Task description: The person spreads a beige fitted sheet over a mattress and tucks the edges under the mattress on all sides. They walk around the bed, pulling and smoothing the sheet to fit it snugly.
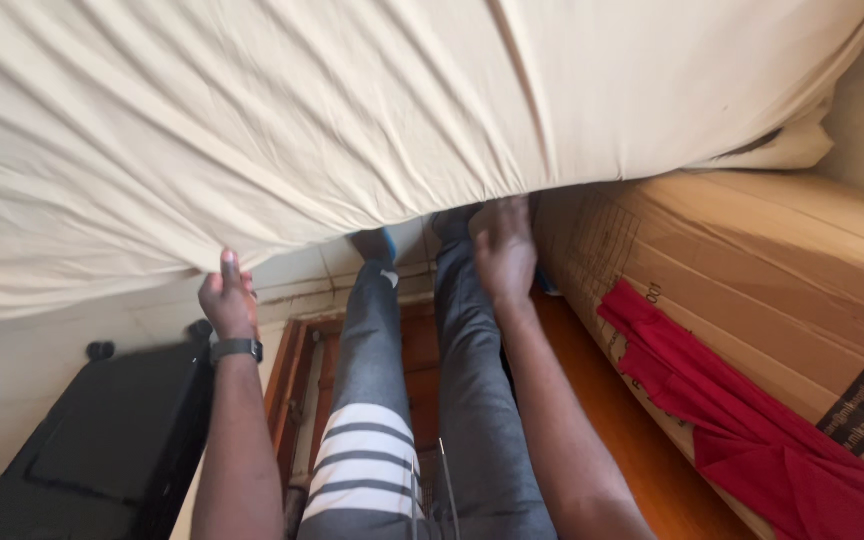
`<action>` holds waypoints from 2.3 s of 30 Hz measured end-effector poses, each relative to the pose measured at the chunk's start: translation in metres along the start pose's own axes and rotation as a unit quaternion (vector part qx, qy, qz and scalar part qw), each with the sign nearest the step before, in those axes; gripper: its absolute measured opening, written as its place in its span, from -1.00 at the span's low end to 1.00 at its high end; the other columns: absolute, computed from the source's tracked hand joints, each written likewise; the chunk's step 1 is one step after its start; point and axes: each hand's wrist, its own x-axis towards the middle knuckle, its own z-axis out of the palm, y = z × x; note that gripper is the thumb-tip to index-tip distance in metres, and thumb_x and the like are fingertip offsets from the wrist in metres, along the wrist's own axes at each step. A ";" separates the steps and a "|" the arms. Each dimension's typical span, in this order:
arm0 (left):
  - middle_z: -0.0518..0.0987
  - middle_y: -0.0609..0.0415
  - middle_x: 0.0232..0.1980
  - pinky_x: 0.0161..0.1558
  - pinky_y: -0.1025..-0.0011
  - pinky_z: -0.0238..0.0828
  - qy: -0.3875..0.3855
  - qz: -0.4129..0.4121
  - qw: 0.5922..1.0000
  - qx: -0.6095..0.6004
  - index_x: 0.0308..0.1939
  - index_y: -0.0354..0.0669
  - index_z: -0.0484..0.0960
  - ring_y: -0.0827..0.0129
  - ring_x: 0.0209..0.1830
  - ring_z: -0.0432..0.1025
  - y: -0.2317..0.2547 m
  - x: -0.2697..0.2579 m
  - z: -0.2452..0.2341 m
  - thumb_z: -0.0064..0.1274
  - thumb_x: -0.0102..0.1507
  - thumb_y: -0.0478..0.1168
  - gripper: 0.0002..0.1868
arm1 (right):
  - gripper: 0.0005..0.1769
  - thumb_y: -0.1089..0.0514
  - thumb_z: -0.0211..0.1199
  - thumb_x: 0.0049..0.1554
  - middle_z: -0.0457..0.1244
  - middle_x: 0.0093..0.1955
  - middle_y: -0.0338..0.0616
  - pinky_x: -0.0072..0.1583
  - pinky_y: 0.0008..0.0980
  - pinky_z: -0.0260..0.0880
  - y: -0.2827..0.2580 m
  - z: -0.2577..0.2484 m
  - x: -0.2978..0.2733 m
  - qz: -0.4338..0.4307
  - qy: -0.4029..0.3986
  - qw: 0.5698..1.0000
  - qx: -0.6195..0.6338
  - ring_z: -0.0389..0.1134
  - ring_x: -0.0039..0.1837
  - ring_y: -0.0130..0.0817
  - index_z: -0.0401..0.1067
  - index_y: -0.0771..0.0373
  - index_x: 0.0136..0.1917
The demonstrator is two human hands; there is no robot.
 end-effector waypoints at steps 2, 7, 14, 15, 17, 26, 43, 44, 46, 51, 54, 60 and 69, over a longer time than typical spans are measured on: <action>0.56 0.05 -0.43 -0.39 0.35 0.37 -0.009 0.020 0.997 -0.073 -0.26 -0.17 0.41 0.45 -0.51 0.40 0.001 0.006 0.015 0.07 0.40 0.12 -0.57 | -0.35 0.16 0.24 0.13 0.10 0.57 0.18 0.53 -0.04 0.12 -0.005 -0.001 -0.008 -0.082 -0.022 0.996 -0.040 0.13 0.58 0.10 0.29 0.33 0.48; 0.54 0.01 -0.46 -0.26 0.40 0.45 -0.072 0.079 0.993 -0.056 -0.25 -0.29 0.54 0.41 -0.44 0.44 -0.032 0.005 -0.018 0.00 0.48 0.05 -0.56 | -0.36 0.08 0.27 0.18 0.15 0.48 0.21 0.62 -0.03 -0.02 -0.019 0.000 0.007 -0.139 -0.116 0.982 -0.061 0.10 0.54 0.13 0.28 0.36 0.46; 0.60 0.17 -0.23 -0.06 0.17 0.62 -0.150 0.014 0.985 -0.089 -0.05 -0.32 0.54 0.38 -0.22 0.60 0.000 0.044 -0.053 0.06 0.36 -0.10 -0.69 | -0.30 0.02 0.30 0.09 0.17 0.49 0.16 0.59 -0.01 -0.08 -0.014 0.001 0.009 -0.162 -0.127 0.971 -0.121 0.06 0.58 0.08 0.30 0.33 0.43; 0.61 0.20 -0.19 -0.02 0.11 0.67 -0.154 0.006 0.982 -0.108 -0.08 -0.33 0.50 0.38 -0.16 0.66 0.018 0.042 -0.061 0.06 0.32 -0.13 -0.71 | -0.31 0.01 0.29 0.09 0.17 0.49 0.14 0.60 -0.02 -0.08 -0.014 0.001 0.010 -0.146 -0.139 0.972 -0.123 0.06 0.59 0.07 0.30 0.32 0.43; 0.56 0.14 -0.17 0.01 0.07 0.65 -0.101 -0.042 0.985 -0.135 -0.03 -0.20 0.48 0.34 -0.17 0.62 0.038 0.036 -0.072 0.03 0.38 0.01 -0.66 | -0.27 -0.01 0.30 0.09 0.14 0.51 0.15 0.58 -0.02 -0.09 -0.018 0.003 0.009 -0.131 -0.135 0.975 -0.120 0.05 0.59 0.08 0.28 0.33 0.45; 0.45 -0.01 -0.17 0.06 0.01 0.63 0.096 -0.060 0.989 -0.095 0.05 -0.33 0.50 0.13 -0.15 0.41 -0.078 0.056 -0.178 0.06 0.45 -0.04 -0.63 | -0.25 0.05 0.36 0.05 0.07 0.56 0.19 0.44 -0.01 0.18 -0.036 0.018 -0.016 -0.071 -0.079 0.993 -0.049 0.15 0.49 0.14 0.29 0.33 0.44; 0.51 -0.15 0.25 0.10 0.03 0.52 0.016 -0.069 0.950 -0.303 0.36 -0.42 0.36 0.02 0.07 0.51 0.023 0.099 -0.076 -0.01 0.42 -0.12 -0.47 | -0.69 0.07 -0.04 0.30 0.33 -0.08 -0.03 -0.10 -0.17 0.52 -0.068 0.048 0.042 0.385 -0.069 0.762 0.516 0.38 -0.13 -0.22 0.36 0.25 0.19; 0.54 -0.15 0.19 0.06 0.04 0.51 -0.011 -0.068 0.959 -0.274 0.34 -0.38 0.39 0.00 0.04 0.53 0.020 0.100 -0.075 0.01 0.40 -0.13 -0.49 | -0.73 0.11 0.07 0.26 0.35 -0.12 -0.04 -0.14 -0.22 0.46 -0.064 0.041 0.038 0.365 -0.087 0.786 0.491 0.38 -0.17 -0.23 0.40 0.27 0.16; 0.61 -0.14 0.09 0.00 0.07 0.51 -0.065 -0.069 0.972 -0.215 0.30 -0.30 0.44 -0.03 -0.02 0.56 0.013 0.104 -0.073 0.04 0.35 -0.16 -0.52 | -0.77 0.16 0.20 0.21 0.34 -0.18 -0.06 -0.19 -0.29 0.40 -0.060 0.030 0.036 0.346 -0.098 0.807 0.468 0.38 -0.22 -0.26 0.45 0.29 0.10; 0.76 -0.04 -0.21 -0.05 0.26 0.54 -0.142 0.112 0.953 0.245 0.05 -0.15 0.75 0.19 -0.18 0.65 0.000 0.088 -0.049 0.12 0.27 0.08 -0.55 | -0.76 0.13 0.27 0.19 0.35 -0.18 -0.05 -0.18 -0.31 0.42 -0.052 0.028 0.025 0.334 -0.100 0.814 0.464 0.42 -0.19 -0.28 0.48 0.36 0.02; 0.78 0.02 -0.16 -0.03 0.27 0.52 -0.232 0.053 0.941 0.241 0.04 -0.12 0.74 0.27 -0.16 0.63 0.002 0.058 -0.009 0.11 0.25 0.14 -0.52 | -0.77 0.12 0.20 0.19 0.35 -0.18 -0.10 -0.15 -0.33 0.46 -0.049 0.035 0.021 0.308 -0.104 0.826 0.461 0.46 -0.17 -0.30 0.52 0.34 -0.04; 0.56 0.06 0.04 0.04 0.22 0.43 -0.206 -0.005 0.974 -0.099 0.16 -0.08 0.46 0.24 0.01 0.46 -0.014 0.024 0.051 0.06 0.24 -0.02 -0.55 | -0.64 0.00 0.08 0.30 0.34 -0.30 -0.11 -0.23 -0.26 0.31 -0.030 0.066 0.031 0.237 -0.123 0.838 0.476 0.34 -0.30 -0.31 0.41 0.33 -0.15; 0.31 -0.14 0.40 0.32 0.07 0.45 -0.109 -0.186 0.866 -0.452 0.44 -0.29 0.22 -0.11 0.42 0.29 -0.044 0.044 0.068 -0.06 0.33 -0.17 -0.38 | -0.77 -0.01 -0.01 0.30 0.32 0.03 -0.15 0.09 -0.10 0.47 0.013 0.104 0.040 0.386 -0.127 0.690 0.599 0.42 0.04 -0.17 0.31 0.12 0.12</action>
